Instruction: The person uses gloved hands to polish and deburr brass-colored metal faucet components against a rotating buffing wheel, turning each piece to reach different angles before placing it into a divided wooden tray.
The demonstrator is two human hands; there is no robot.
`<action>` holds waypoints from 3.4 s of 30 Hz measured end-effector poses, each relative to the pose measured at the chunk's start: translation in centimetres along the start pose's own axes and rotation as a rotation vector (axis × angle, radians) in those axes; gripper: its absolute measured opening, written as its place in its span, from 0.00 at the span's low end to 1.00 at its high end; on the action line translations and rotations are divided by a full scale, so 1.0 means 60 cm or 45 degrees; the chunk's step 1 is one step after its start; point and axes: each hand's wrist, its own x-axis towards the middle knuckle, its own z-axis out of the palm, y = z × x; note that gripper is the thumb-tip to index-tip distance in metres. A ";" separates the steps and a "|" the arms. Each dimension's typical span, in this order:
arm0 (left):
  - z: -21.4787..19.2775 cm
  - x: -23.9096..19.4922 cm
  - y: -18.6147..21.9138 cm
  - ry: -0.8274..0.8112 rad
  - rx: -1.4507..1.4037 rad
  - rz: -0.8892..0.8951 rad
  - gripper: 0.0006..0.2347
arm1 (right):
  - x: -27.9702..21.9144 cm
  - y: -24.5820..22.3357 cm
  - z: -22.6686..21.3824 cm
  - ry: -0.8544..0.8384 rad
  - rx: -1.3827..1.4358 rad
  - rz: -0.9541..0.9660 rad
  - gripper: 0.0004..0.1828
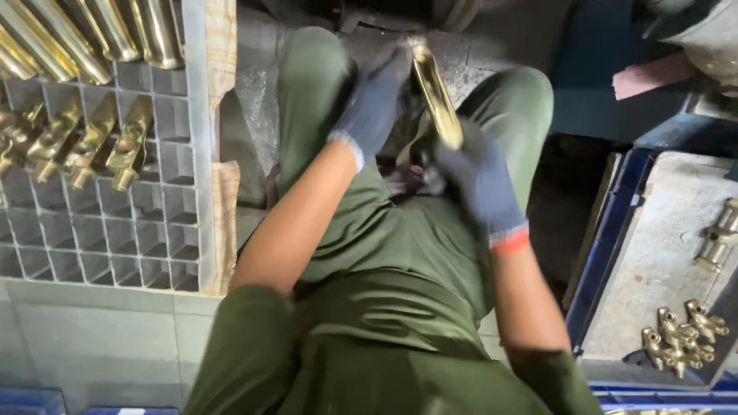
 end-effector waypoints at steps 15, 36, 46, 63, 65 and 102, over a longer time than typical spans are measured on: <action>0.028 -0.200 0.095 -0.307 0.197 0.149 0.14 | -0.188 0.074 0.018 0.097 0.023 -0.187 0.26; 0.026 -0.066 0.031 -0.692 0.210 0.081 0.20 | 0.018 0.081 -0.174 0.318 -0.843 -0.777 0.22; 0.028 0.066 -0.051 -0.300 0.064 -0.041 0.13 | 0.163 0.060 -0.209 0.113 -0.449 -0.236 0.19; 0.040 0.101 -0.081 0.024 0.334 -0.040 0.10 | 0.127 0.020 -0.187 -0.085 -0.405 0.222 0.10; 0.039 0.105 -0.106 0.030 0.286 -0.088 0.10 | 0.132 0.014 -0.188 -0.229 -0.732 -0.189 0.09; -0.067 -0.245 0.323 -0.314 0.797 0.955 0.10 | 0.035 0.072 -0.078 -0.165 -0.104 -0.032 0.13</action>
